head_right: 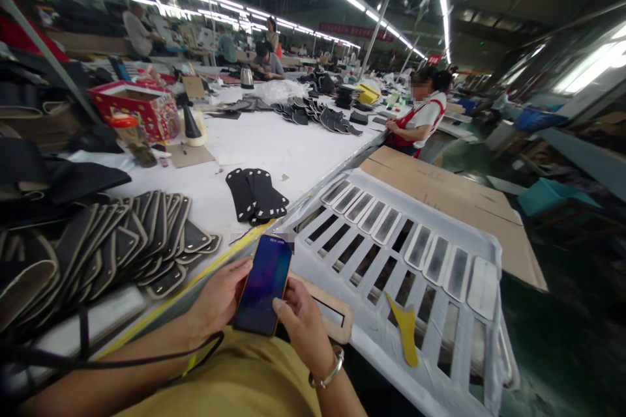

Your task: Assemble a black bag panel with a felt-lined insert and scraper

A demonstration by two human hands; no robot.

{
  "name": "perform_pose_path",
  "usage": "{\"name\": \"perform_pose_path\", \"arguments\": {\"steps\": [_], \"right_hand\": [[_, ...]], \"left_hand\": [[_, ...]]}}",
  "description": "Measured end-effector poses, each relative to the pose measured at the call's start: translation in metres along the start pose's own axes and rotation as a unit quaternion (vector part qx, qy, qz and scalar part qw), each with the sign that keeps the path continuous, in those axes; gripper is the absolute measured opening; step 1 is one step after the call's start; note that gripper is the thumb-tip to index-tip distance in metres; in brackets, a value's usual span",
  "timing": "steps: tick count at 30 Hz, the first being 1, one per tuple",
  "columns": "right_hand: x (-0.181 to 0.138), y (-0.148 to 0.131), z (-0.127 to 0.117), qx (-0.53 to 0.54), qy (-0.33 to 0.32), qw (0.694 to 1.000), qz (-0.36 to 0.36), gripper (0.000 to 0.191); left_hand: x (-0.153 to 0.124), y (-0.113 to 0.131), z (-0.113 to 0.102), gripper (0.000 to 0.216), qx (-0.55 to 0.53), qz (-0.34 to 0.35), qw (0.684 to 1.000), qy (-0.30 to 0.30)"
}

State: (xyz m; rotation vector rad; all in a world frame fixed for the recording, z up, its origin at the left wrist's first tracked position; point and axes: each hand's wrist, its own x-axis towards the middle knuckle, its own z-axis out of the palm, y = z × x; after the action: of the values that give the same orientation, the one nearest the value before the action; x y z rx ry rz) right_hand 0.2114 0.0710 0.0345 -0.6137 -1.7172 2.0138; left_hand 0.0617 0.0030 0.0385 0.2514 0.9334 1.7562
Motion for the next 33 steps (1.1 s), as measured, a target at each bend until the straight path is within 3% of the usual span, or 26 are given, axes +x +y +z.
{"name": "perform_pose_path", "arguments": {"steps": [6,12,15,18,21,26,30,33], "right_hand": [[-0.001,0.005,-0.005,0.002,0.068,0.998,0.004,0.038],[-0.002,0.016,-0.004,-0.163,0.152,0.972,-0.074,0.039],[-0.003,0.018,-0.004,-0.307,0.173,0.925,-0.141,0.038],[-0.005,0.016,-0.002,-0.44,0.174,0.851,-0.228,0.042],[-0.007,0.011,0.001,-0.522,0.133,0.791,-0.291,0.045],[-0.008,0.008,0.008,-0.595,0.05,0.718,-0.359,0.044],[-0.007,0.01,0.011,-0.635,0.022,0.687,-0.352,0.044],[-0.009,0.01,0.011,-0.62,0.032,0.698,-0.358,0.047]], "left_hand": [[-0.002,0.004,0.002,0.031,-0.016,-0.014,1.0,0.016],[0.0,0.004,-0.001,0.03,-0.016,0.0,1.0,0.004],[0.0,0.005,-0.001,0.03,-0.005,-0.001,1.0,0.014],[-0.001,0.007,-0.001,0.029,0.007,0.009,1.0,0.014],[-0.001,0.01,0.0,0.029,0.01,0.02,1.0,0.002],[0.003,0.01,-0.005,0.026,0.0,0.04,0.999,-0.003],[0.004,0.011,-0.007,0.026,-0.003,0.037,0.999,0.01],[0.003,0.012,-0.007,0.026,-0.005,0.046,0.999,0.009]]}}
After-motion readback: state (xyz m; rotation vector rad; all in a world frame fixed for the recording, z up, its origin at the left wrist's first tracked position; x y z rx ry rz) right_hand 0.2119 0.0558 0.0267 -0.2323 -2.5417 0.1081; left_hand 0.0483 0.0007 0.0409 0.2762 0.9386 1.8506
